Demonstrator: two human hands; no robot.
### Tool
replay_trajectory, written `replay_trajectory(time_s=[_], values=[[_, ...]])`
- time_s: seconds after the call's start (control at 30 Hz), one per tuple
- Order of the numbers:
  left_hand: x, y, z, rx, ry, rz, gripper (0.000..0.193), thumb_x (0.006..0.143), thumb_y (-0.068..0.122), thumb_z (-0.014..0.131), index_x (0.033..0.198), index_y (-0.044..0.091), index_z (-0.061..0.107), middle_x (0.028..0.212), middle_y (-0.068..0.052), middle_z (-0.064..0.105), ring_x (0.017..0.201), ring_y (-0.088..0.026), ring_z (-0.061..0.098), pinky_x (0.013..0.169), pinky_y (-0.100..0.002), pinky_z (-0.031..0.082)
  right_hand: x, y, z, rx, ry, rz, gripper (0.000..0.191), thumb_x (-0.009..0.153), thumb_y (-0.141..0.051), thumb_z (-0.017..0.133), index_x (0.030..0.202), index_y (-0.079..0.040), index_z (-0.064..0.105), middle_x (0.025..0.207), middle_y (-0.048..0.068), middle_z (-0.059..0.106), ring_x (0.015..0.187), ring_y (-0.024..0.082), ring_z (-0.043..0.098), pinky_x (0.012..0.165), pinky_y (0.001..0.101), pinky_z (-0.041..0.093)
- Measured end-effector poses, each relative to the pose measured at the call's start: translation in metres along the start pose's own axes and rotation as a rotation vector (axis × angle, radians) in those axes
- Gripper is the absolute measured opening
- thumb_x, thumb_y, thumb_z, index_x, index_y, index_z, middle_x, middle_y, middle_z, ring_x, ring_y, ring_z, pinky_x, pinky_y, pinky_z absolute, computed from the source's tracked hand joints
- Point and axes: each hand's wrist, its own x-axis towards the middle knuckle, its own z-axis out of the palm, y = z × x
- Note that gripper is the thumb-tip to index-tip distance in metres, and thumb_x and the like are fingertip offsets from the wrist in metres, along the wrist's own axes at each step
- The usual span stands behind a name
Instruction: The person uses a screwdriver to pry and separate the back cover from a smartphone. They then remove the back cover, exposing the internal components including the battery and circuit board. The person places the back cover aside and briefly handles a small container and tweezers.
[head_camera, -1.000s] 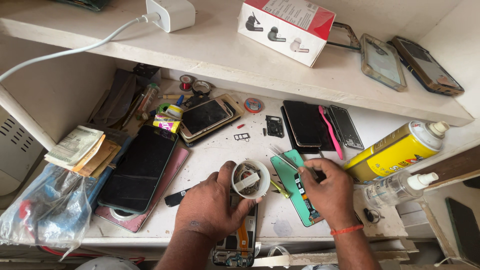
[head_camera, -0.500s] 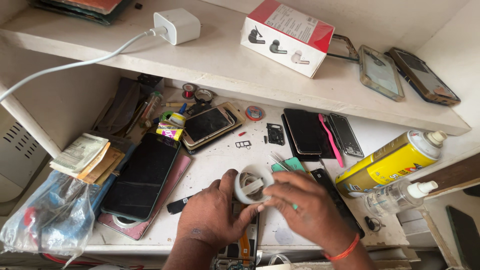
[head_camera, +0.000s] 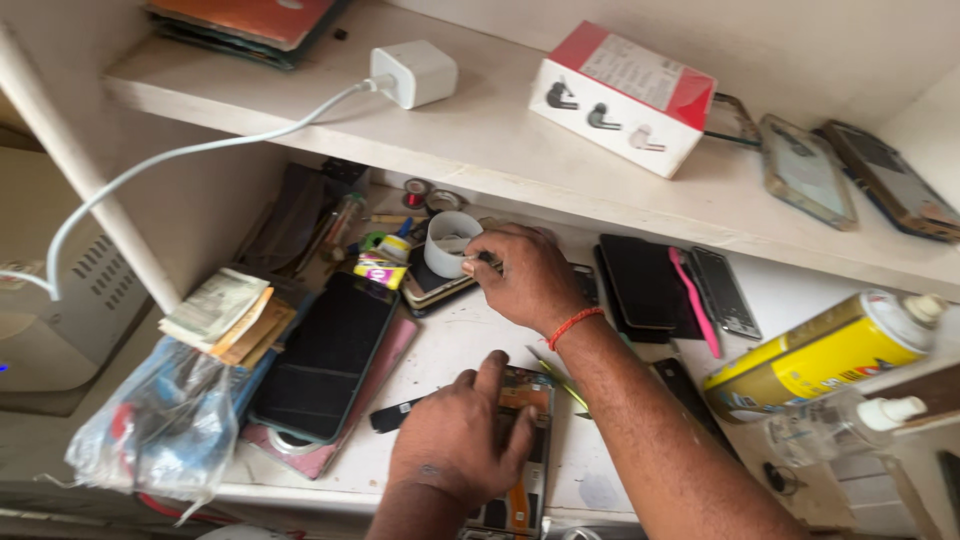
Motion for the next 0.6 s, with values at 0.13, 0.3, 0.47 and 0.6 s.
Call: replay_trajectory(time_s=[0.13, 0.3, 0.47, 0.6], values=[[0.000, 0.001, -0.001, -0.008, -0.041, -0.007, 0.071, 0.092, 0.048, 0.057, 0.145, 0.005, 0.040, 0.098, -0.021, 0.068, 0.090, -0.038, 0.071, 0.081, -0.048, 0.058, -0.002, 0.006, -0.001, 0.084, 0.004, 0.008, 0.050, 0.077, -0.016, 0.082, 0.124, -0.005, 0.067, 0.109, 0.015, 0.072, 0.095, 0.030, 0.070, 0.082, 0.0405, 0.056], [0.000, 0.003, -0.006, -0.013, -0.072, -0.018, 0.071, 0.093, 0.050, 0.055, 0.147, 0.006, 0.040, 0.101, -0.019, 0.068, 0.091, -0.036, 0.071, 0.083, -0.047, 0.058, -0.046, 0.038, -0.043, -0.010, 0.019, 0.205, 0.018, 0.089, -0.017, 0.077, 0.104, -0.008, 0.076, 0.094, 0.010, 0.075, 0.076, 0.022, 0.071, 0.071, 0.0349, 0.057], [0.000, 0.005, -0.009, 0.008, -0.111, -0.045, 0.072, 0.093, 0.049, 0.056, 0.148, 0.007, 0.038, 0.099, -0.019, 0.069, 0.092, -0.034, 0.072, 0.085, -0.046, 0.058, -0.109, 0.045, -0.076, -0.086, -0.194, 0.132, 0.010, 0.086, -0.021, 0.077, 0.090, -0.011, 0.078, 0.090, 0.006, 0.074, 0.086, 0.023, 0.069, 0.079, 0.0383, 0.055], [-0.001, 0.006, -0.009, 0.021, -0.057, -0.045, 0.074, 0.092, 0.050, 0.057, 0.151, 0.009, 0.041, 0.101, -0.017, 0.069, 0.091, -0.034, 0.072, 0.083, -0.046, 0.059, -0.142, 0.024, -0.074, -0.166, -0.219, 0.162, 0.013, 0.076, -0.026, 0.082, 0.076, -0.013, 0.078, 0.081, 0.004, 0.070, 0.085, 0.024, 0.065, 0.084, 0.0411, 0.049]])
